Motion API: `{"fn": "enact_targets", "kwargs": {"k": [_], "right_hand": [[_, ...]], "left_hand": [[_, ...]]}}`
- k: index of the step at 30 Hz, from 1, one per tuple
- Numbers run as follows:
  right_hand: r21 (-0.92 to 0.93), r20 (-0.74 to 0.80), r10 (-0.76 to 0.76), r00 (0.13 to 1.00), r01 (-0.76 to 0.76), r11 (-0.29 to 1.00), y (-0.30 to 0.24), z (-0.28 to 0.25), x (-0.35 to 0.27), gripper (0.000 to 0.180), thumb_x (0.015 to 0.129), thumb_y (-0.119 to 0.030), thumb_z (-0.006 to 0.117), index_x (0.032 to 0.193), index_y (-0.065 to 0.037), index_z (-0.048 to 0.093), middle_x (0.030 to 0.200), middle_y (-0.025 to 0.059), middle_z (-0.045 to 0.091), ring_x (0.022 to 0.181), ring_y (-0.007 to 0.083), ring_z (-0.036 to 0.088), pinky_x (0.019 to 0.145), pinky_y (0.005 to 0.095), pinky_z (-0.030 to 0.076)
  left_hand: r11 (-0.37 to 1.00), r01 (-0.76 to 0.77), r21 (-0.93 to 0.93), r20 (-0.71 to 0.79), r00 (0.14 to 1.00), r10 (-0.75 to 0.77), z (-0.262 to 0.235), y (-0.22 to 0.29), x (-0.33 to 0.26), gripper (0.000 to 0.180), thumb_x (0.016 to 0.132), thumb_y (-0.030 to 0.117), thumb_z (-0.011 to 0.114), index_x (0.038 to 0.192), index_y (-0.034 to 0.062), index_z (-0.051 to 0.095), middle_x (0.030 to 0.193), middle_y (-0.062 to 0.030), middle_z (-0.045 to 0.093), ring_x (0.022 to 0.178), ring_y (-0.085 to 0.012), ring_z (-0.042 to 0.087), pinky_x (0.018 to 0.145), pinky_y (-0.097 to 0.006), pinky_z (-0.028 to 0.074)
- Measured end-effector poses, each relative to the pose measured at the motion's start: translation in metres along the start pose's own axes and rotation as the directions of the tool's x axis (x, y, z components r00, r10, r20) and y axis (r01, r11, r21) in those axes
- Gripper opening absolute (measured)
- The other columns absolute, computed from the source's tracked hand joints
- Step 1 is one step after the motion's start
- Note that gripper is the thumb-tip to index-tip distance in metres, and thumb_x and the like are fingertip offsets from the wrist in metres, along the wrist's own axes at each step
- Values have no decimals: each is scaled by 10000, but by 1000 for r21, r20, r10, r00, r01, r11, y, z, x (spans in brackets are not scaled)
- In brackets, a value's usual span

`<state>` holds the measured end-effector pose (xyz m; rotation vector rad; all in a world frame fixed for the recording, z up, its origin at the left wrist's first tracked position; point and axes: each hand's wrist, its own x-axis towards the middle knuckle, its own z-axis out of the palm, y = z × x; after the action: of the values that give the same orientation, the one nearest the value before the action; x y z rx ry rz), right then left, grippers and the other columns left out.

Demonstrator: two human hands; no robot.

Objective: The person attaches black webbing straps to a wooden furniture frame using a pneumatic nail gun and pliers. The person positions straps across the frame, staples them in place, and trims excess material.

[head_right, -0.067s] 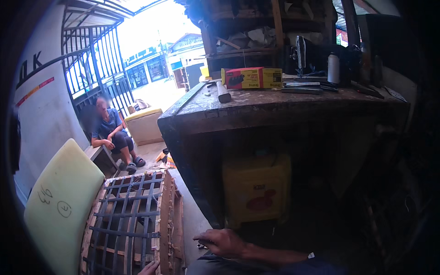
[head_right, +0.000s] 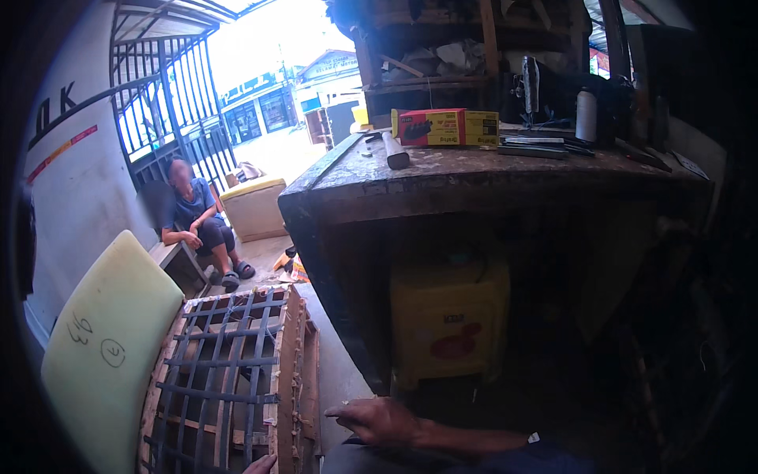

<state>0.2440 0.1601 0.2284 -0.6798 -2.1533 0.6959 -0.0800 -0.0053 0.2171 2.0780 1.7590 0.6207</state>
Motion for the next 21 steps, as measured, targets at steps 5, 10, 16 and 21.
{"fn": "enact_targets", "kwargs": {"k": [5,10,16,21], "right_hand": [[-199,-25,-334,942,323,925,-29,-78,57,471,920,-154,732,1377,-140,620,838,66,712,581,194,684,488,316,593],[-816,-334,-383,861,-61,575,-58,-298,155,427,913,-70,698,1333,-59,623,1205,156,666,1114,307,677,964,414,566],[-829,-355,605,713,-539,149,-37,-455,233,1123,667,-454,917,1572,-81,367,1518,199,495,1415,321,472,1156,401,404],[-746,-394,494,775,-583,321,-28,-457,250,988,648,-413,944,1451,-14,529,1437,198,575,1312,292,571,1125,365,438]], "left_hand": [[887,349,-301,107,937,-332,7,31,-81,510,1059,330,555,1497,76,493,1462,-185,547,1354,-351,506,1098,-454,428],[712,628,-314,-12,747,-665,27,29,-103,528,1058,382,545,1493,86,502,1464,-181,544,1356,-366,502,1094,-470,424],[772,554,-313,14,815,-579,49,3,-101,564,1045,456,542,1475,92,521,1467,-179,522,1335,-373,504,1091,-503,425],[736,588,-335,82,797,-599,46,-1,-94,594,1038,475,547,1481,80,509,1476,-168,505,1323,-360,513,1092,-496,420]]}}
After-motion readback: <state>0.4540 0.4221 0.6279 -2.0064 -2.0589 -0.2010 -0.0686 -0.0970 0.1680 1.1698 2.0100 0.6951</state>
